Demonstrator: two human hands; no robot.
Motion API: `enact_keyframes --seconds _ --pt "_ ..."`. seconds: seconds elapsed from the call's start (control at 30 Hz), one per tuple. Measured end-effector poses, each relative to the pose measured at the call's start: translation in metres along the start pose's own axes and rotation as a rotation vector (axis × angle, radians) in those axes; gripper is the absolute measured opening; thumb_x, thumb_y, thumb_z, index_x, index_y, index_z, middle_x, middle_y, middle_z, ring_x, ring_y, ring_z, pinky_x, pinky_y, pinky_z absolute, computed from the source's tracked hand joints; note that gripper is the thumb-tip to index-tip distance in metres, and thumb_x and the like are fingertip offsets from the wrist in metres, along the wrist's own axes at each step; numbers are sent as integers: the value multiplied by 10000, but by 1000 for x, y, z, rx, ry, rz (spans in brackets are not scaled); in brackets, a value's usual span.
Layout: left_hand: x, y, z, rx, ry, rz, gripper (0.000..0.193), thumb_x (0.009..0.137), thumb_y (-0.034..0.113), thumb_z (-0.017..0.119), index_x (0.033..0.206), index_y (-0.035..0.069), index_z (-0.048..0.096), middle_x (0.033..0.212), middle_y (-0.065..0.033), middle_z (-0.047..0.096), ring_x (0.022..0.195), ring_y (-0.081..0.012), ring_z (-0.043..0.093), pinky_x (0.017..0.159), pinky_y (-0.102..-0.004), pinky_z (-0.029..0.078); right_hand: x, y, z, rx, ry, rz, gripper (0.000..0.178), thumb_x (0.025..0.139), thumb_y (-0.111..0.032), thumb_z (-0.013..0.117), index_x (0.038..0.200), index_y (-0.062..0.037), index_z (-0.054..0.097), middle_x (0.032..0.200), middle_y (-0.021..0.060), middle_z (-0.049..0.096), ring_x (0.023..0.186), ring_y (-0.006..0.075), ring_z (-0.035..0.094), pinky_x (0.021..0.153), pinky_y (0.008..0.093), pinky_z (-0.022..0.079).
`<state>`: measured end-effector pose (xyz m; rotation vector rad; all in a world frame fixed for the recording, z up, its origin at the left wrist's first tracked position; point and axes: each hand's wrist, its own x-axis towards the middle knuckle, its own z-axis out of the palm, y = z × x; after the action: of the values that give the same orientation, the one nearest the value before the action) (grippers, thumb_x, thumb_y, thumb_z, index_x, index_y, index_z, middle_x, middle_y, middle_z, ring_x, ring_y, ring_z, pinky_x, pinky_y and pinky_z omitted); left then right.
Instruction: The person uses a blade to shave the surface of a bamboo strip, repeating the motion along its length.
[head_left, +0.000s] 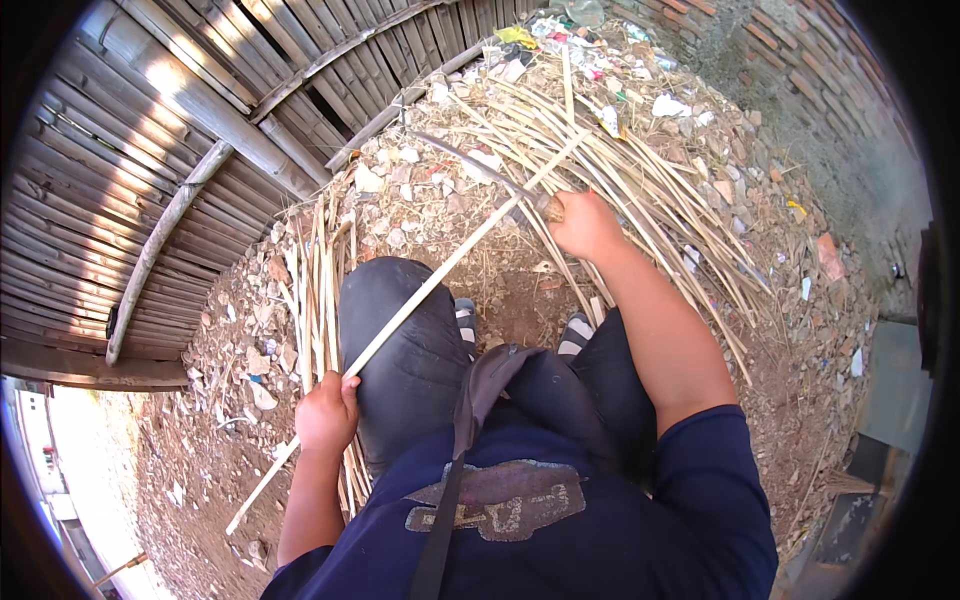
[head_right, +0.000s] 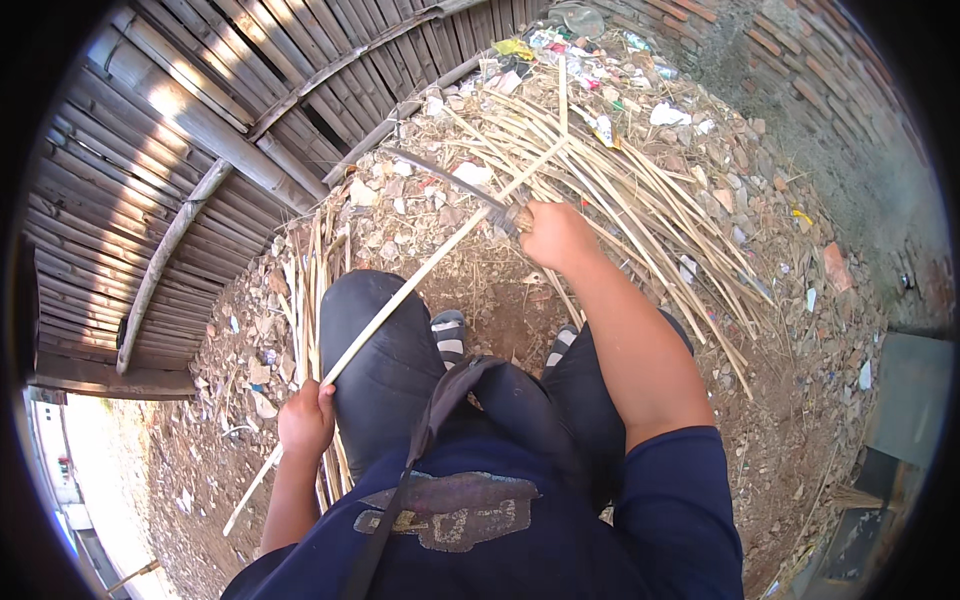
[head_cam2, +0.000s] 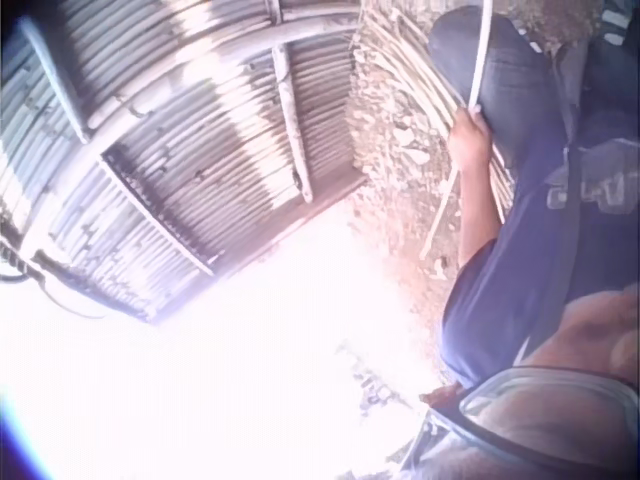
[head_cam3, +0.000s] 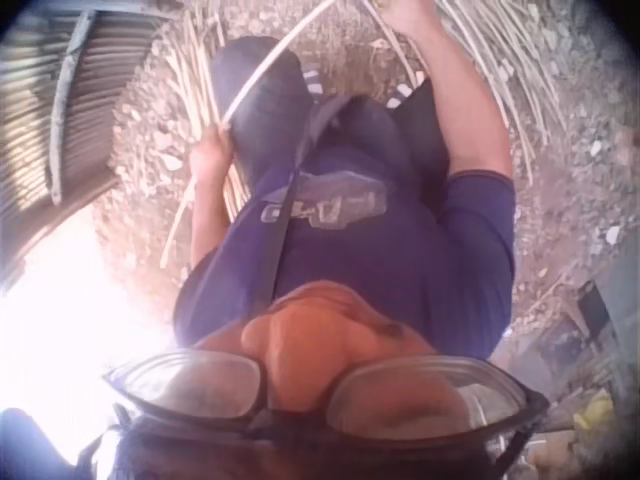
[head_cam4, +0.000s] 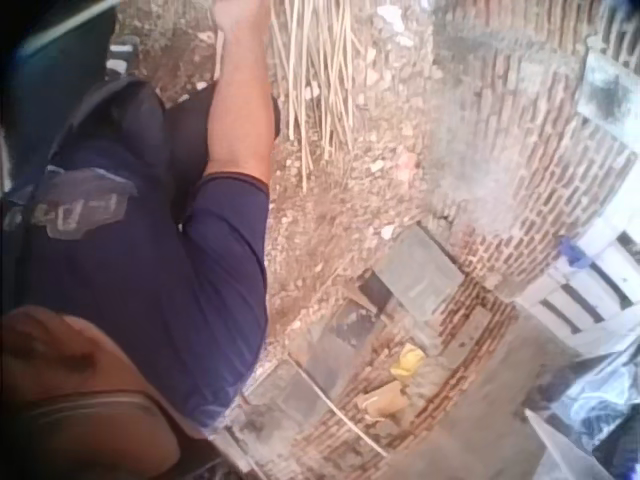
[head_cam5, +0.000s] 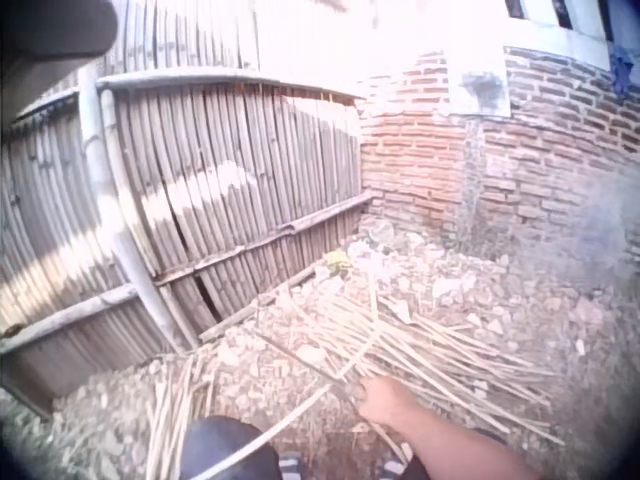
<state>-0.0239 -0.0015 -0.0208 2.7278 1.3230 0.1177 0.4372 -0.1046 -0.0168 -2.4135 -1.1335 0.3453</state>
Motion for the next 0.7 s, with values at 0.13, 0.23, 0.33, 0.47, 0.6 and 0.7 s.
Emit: enact_keyframes --seconds 0.13,0.23,0.33,0.47,0.6,0.7 --pt "-7 -6 3 -62 -35 -41 385 1048 413 544 875 69 544 694 -219 648 630 -471 642 591 -579 506 -30 -39 9 -140 -137 -296 225 798 -187 693 1001 -91 702 866 201 722 858 399 713 804 503 565" --pt "-5 -3 12 -65 6 -39 374 1049 409 546 876 77 539 675 -215 644 617 -468 641 572 -575 503 -1 8 21 42 -32 -24 235 788 -176 692 1003 -84 713 899 230 725 880 414 709 816 500 561" --pt "5 3 -2 -25 27 -23 371 1047 408 551 876 80 536 672 -216 643 616 -467 641 572 -575 504 14 27 4 84 68 118 268 804 -173 673 1051 -77 718 978 245 730 923 427 701 838 500 554" --pt "-6 -4 -1 -24 19 -23 370 1045 411 554 876 82 535 664 -214 642 612 -457 644 572 -570 505 -18 -26 -5 17 -8 -16 190 800 -173 670 964 -83 702 858 222 714 880 409 705 805 505 559" --pt "-2 -1 5 -53 19 -34 383 1042 413 559 851 82 534 661 -201 642 620 -445 649 567 -559 505 -7 7 7 -120 -14 -175 187 809 -182 676 969 -90 701 870 195 718 846 397 706 766 490 564" --pt "0 1 -6 14 70 4 388 1038 404 574 824 83 539 634 -192 629 597 -442 642 551 -555 498 25 52 1 164 91 268 268 844 -219 706 1009 -8 707 876 167 732 843 333 714 738 454 538"
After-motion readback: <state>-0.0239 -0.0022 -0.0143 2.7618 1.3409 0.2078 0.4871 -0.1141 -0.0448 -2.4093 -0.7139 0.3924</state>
